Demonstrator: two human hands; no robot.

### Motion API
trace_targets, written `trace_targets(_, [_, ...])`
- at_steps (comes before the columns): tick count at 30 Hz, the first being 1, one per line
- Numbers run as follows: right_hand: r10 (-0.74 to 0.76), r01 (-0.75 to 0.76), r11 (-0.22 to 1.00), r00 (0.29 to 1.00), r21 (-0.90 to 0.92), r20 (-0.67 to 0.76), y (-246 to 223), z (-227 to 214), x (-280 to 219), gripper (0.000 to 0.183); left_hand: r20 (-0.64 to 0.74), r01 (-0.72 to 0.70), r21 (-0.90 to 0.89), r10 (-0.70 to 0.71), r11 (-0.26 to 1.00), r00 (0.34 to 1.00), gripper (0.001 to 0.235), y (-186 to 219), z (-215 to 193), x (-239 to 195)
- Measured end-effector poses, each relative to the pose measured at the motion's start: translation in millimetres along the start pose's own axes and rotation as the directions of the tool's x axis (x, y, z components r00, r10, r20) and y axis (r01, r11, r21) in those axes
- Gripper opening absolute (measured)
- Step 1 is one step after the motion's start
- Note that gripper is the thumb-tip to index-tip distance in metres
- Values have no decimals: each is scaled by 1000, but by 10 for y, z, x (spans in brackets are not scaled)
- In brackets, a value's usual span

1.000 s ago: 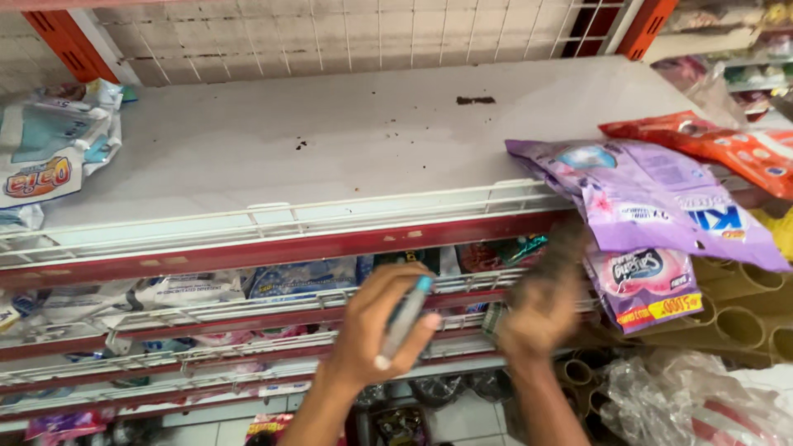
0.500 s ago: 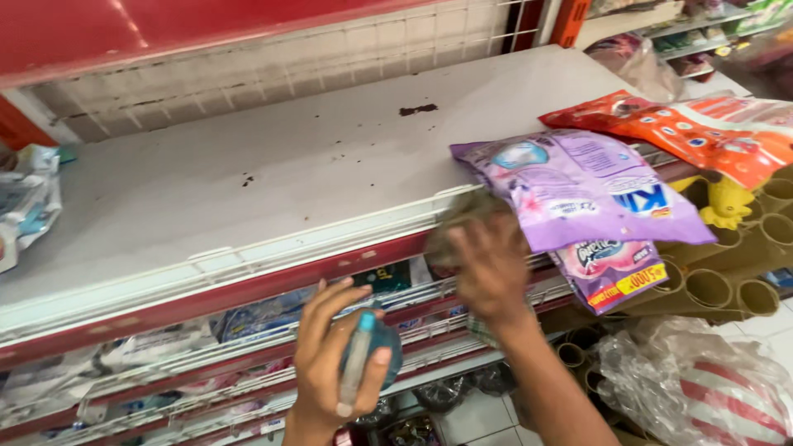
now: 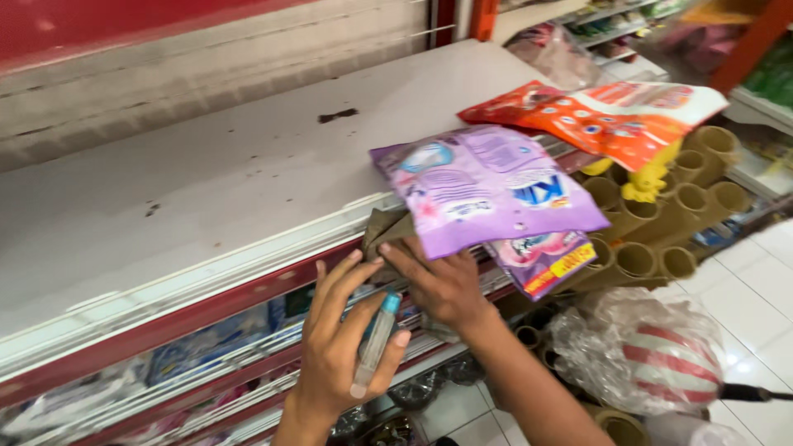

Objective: The person wipes a metal shelf with a cloth and spray bottle, moving detergent packets aside to reach the surface. They then pick up packets, wipe them individually, and place them back on the shelf.

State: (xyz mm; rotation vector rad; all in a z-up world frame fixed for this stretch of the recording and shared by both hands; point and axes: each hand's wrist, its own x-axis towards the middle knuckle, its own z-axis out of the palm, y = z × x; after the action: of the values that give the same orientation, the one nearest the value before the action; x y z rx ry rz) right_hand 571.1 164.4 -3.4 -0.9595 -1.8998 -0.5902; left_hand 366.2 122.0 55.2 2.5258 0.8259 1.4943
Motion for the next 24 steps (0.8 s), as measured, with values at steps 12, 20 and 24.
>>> trace_targets(12, [243,-279,953,937,-119,-252,1102,-452,-361,46,87,-68,-14,69,998,994,42,198,594,381])
trace_targets(20, [137,-149,965,988,-216,-71,1720,-855,-453,41,82,-148,102,140,984,987,41,360,1201,689])
trace_targets(24, [225,-267,957,928,-110,-296,1700,-810,-339,44,119,-124,31,119,992,986,39,385,1475,831])
